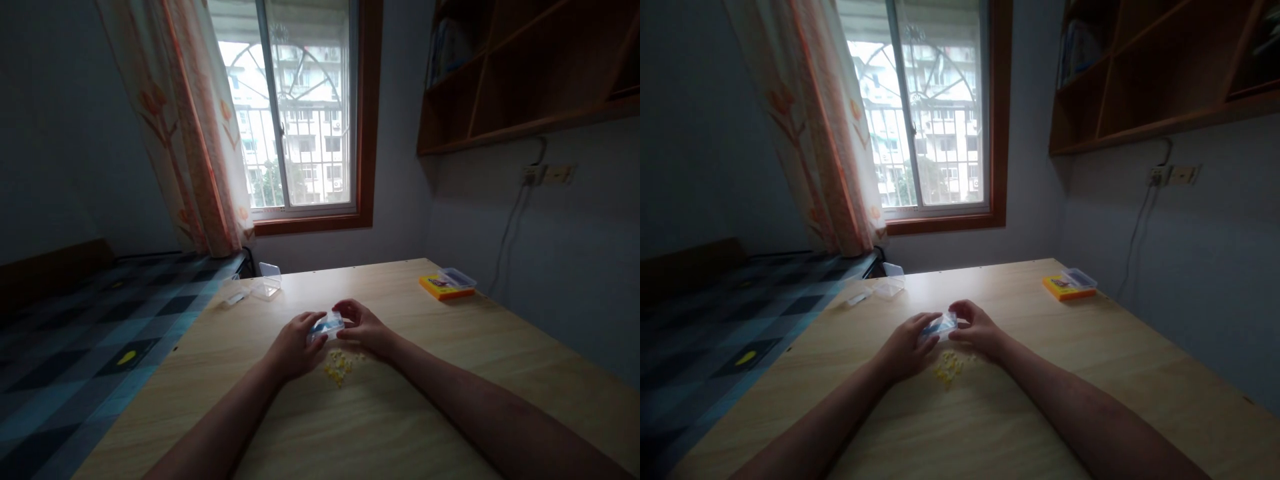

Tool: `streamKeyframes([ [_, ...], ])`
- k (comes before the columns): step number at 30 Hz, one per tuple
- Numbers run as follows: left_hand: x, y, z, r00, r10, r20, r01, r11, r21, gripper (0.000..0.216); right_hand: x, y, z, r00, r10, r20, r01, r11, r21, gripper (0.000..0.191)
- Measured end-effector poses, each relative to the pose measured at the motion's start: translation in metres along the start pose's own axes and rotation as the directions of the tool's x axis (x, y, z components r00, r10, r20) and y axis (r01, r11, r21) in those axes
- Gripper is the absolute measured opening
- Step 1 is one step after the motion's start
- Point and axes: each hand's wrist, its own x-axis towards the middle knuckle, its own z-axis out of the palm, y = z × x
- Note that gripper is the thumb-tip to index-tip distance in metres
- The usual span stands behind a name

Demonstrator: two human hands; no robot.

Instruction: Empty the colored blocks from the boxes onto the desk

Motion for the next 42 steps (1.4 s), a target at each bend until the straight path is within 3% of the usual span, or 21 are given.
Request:
streamKeyframes([
  [7,0.006,0.01,-0.004,0.997,0.065,-0.051,-0.063,0.997,0.033,0.043,-0.003,-0.004,-0.003,0.995,0.075,0.061,-0.079,0.995,0.066,0.09],
  [16,0.004,0.014,-0.004,0.997,0.052,-0.065,-0.047,0.996,0.078,0.039,-0.008,-0.01,0.002,0.985,0.159,0.062,-0.166,0.976,0.139,0.085],
  [27,0.006,0.017,-0.004,0.998,0.005,-0.067,-0.005,1.0,0.011,0.036,-0.006,-0.007,0.002,0.985,0.174,0.021,-0.175,0.971,0.165,0.079],
  [36,0.009,0.016,-0.006,0.979,-0.183,-0.091,0.159,0.962,-0.22,0.033,-0.007,-0.01,0.004,0.988,0.154,0.031,-0.157,0.974,0.164,0.087],
  [39,0.009,0.012,-0.005,0.96,-0.279,-0.036,0.247,0.897,-0.367,0.039,-0.009,-0.011,0.003,0.989,0.145,0.026,-0.147,0.975,0.164,0.106],
  [42,0.01,0.001,-0.001,0.905,-0.424,0.022,0.374,0.773,-0.512,0.061,-0.011,-0.012,0.002,0.989,0.146,0.033,-0.15,0.977,0.154,0.114],
])
